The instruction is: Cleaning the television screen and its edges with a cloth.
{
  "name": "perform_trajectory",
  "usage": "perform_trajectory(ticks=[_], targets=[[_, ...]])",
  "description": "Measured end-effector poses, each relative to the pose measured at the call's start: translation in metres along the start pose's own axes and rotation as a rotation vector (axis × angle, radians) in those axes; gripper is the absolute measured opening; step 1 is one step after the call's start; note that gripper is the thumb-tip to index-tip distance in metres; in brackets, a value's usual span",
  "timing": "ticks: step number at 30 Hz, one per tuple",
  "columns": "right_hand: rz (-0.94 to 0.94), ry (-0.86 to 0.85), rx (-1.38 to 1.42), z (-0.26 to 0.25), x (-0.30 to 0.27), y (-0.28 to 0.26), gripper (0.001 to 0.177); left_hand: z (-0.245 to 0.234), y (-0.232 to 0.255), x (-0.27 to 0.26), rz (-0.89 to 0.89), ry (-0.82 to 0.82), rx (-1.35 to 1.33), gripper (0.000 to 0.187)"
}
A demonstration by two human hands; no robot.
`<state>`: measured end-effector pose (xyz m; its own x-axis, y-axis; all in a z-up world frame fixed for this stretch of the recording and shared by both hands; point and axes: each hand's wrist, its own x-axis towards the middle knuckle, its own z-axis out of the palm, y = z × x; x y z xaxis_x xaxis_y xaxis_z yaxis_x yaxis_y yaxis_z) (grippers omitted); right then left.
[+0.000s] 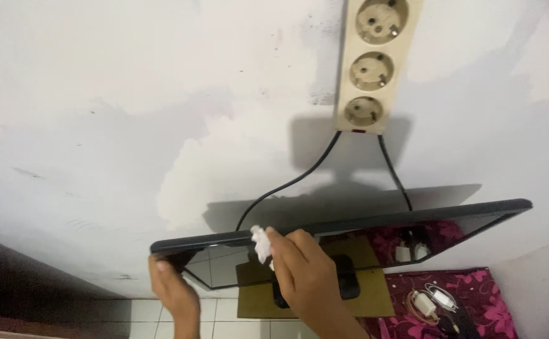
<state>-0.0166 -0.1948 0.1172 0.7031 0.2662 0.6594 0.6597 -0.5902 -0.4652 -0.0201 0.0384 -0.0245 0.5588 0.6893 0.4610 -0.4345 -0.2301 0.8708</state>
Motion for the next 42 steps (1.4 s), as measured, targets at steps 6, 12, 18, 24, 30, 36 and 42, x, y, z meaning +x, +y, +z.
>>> perform_trajectory(ticks=[6, 12, 18, 24, 30, 36, 42], targets=[[0.166, 0.13, 0.191, 0.012, -0.019, 0.023, 0.023, 0.01, 0.011, 0.008, 0.018, 0.003, 0.127, 0.045], [0.292, 0.37, 0.037, -0.013, -0.038, 0.04, 0.021, 0.02, 0.01, 0.025, 0.009, -0.034, 0.003, 0.04], [0.36, 0.46, 0.001, -0.023, -0.052, 0.05, 0.02, 0.038, 0.004, 0.044, 0.027, -0.085, -0.056, 0.04], [0.36, 0.487, 0.016, -0.016, -0.079, 0.079, 0.017, 0.041, 0.001, 0.054, 0.057, -0.11, -0.053, 0.043], [0.341, 0.548, 0.077, 0.053, -0.169, 0.16, 0.013, 0.033, -0.006, 0.052, 0.051, -0.136, -0.034, 0.042], [0.772, 0.489, 0.567, 0.135, -0.266, 0.218, 0.013, 0.022, -0.016, 0.047, 0.013, -0.147, -0.02, 0.04], [1.015, 0.241, 0.557, 0.16, -0.278, 0.263, 0.029, 0.005, -0.049, 0.031, -0.009, -0.175, 0.045, 0.041]])
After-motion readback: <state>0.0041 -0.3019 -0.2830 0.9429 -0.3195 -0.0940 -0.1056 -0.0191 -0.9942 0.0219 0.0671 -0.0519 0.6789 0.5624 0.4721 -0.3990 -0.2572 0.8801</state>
